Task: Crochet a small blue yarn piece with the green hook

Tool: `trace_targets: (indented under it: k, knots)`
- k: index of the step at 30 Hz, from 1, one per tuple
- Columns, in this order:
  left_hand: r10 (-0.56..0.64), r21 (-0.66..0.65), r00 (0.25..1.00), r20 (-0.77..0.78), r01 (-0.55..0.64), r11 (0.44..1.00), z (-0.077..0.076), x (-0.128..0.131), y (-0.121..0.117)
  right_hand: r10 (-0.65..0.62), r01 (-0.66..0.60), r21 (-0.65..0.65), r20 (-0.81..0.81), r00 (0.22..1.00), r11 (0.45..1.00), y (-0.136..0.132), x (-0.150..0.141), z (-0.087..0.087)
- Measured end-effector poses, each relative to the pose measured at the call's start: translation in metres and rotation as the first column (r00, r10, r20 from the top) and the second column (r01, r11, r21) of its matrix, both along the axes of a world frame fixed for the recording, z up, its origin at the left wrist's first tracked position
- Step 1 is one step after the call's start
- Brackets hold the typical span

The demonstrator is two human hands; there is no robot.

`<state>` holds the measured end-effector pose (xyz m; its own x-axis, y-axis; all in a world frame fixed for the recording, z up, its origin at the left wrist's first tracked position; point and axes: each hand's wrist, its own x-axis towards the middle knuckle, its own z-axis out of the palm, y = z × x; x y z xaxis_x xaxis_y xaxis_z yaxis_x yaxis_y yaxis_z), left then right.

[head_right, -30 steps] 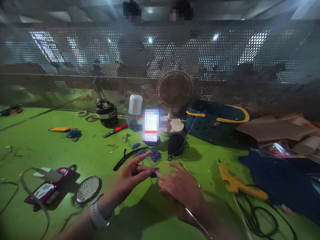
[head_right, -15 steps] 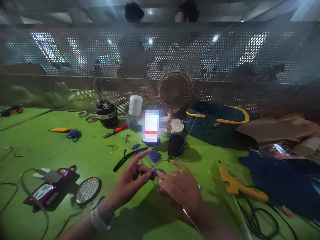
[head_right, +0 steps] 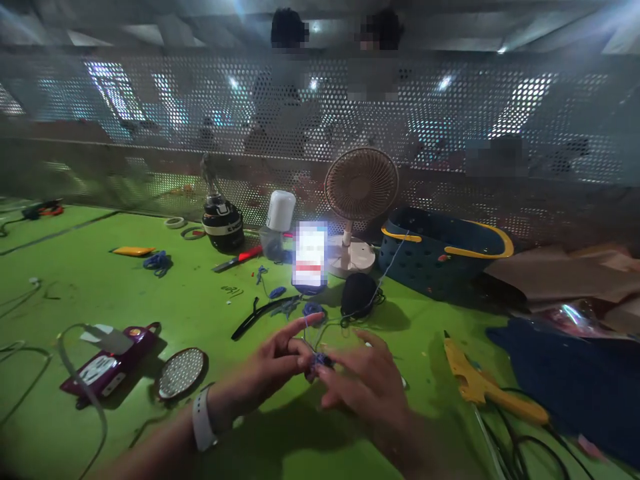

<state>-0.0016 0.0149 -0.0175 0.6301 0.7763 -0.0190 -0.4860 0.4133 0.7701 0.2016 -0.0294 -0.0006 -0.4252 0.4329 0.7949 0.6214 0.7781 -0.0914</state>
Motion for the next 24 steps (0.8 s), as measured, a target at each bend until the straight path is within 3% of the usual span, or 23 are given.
trace_targets:
  k: [7,10,13,16,18,20,22,24]
  knots:
    - [-0.008,0.036,0.997,-0.075,0.011,0.999,0.016,-0.015,0.014,0.087,-0.153,-0.204,-0.298,0.951,0.967,0.002,0.002,0.017]
    - [-0.013,0.044,0.995,-0.094,0.018,0.999,0.019,-0.015,0.015,-0.009,-0.165,-0.342,-0.455,0.890,0.925,0.002,0.007,0.005]
    - [0.015,0.069,0.994,-0.111,-0.007,0.998,0.019,-0.013,0.014,-0.143,-0.203,-0.442,-0.634,0.760,0.874,0.006,0.009,-0.014]
    - [0.032,0.146,0.989,-0.145,-0.010,0.989,0.018,-0.011,0.011,-0.202,-0.311,-0.508,-0.724,0.660,0.803,0.009,0.004,-0.029]
    - [0.052,0.214,0.983,-0.177,-0.013,0.977,0.016,-0.009,0.008,-0.236,-0.328,-0.523,-0.746,0.623,0.787,0.010,-0.002,-0.031]
    - [0.065,0.260,0.977,-0.201,-0.011,0.966,0.014,-0.008,0.005,-0.228,-0.288,-0.518,-0.719,0.657,0.805,0.008,-0.006,-0.026]
    - [0.047,0.269,0.974,-0.221,0.015,0.963,0.012,-0.007,0.003,-0.129,-0.212,-0.464,-0.600,0.790,0.860,0.007,-0.008,-0.019]
    - [0.042,0.268,0.971,-0.236,0.024,0.963,0.011,-0.007,0.003,-0.019,-0.185,-0.371,-0.483,0.876,0.910,0.006,-0.009,-0.011]
